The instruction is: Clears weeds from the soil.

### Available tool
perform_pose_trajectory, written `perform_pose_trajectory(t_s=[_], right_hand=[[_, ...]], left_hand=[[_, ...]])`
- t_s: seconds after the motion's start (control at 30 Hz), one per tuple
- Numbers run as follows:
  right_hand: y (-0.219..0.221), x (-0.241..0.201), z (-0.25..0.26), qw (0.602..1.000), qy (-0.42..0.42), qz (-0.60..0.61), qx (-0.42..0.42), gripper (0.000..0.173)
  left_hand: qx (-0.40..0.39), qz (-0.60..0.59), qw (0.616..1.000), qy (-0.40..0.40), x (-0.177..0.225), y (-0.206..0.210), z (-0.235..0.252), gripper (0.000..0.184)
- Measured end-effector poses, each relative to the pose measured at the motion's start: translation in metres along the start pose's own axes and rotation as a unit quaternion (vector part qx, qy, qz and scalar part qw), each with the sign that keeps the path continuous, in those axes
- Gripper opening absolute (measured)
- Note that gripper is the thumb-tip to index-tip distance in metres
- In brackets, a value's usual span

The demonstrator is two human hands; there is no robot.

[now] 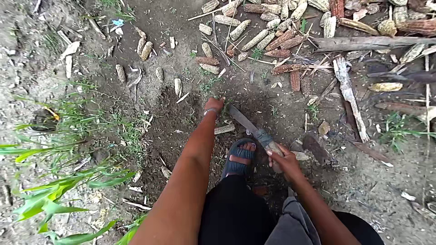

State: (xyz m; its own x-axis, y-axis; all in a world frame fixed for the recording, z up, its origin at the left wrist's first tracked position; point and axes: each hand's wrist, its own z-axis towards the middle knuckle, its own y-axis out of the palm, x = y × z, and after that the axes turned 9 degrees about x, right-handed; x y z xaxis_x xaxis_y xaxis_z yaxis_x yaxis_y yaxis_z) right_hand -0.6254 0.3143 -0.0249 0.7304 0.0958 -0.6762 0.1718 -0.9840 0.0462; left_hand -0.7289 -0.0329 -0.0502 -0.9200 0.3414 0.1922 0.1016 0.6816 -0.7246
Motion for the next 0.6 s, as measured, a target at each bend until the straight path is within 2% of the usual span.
perform_pose_trajectory(t_s=[0.1,0.2,0.3,0.37,0.4,0.47,0.53,0.6], right_hand=[[-0.004,0.005,-0.005,0.997,0.061,0.043,-0.01,0.049],[-0.006,-0.022,-0.028,0.997,0.065,0.039,0.027,0.041],[-0.05,-0.036,-0.054,0.997,0.061,0.038,0.026,0.043],[-0.068,-0.034,-0.058,0.994,0.073,0.08,0.007,0.037],[-0.063,-0.035,-0.056,0.993,0.081,0.08,0.001,0.035],[-0.018,-0.046,-0.031,0.996,0.077,0.04,-0.003,0.037],[0.049,-0.048,0.011,0.999,0.05,-0.004,-0.01,0.039],[0.095,-0.032,0.047,1.0,0.02,-0.01,-0.007,0.036]], left_hand=[[-0.034,-0.047,0.998,-0.004,-0.006,0.007,0.014,0.053],[-0.047,-0.034,0.998,0.019,-0.018,0.003,0.009,0.047],[-0.064,-0.017,0.997,0.048,-0.046,-0.006,-0.003,0.047],[-0.022,-0.066,0.997,0.021,-0.08,-0.012,0.005,0.046],[0.006,-0.08,0.997,-0.007,-0.095,-0.017,0.007,0.046],[0.057,-0.092,0.993,-0.049,-0.109,-0.032,0.01,0.046],[0.109,-0.119,0.986,-0.045,-0.109,-0.039,0.013,0.045],[0.146,-0.139,0.979,-0.006,-0.095,-0.041,0.015,0.042]])
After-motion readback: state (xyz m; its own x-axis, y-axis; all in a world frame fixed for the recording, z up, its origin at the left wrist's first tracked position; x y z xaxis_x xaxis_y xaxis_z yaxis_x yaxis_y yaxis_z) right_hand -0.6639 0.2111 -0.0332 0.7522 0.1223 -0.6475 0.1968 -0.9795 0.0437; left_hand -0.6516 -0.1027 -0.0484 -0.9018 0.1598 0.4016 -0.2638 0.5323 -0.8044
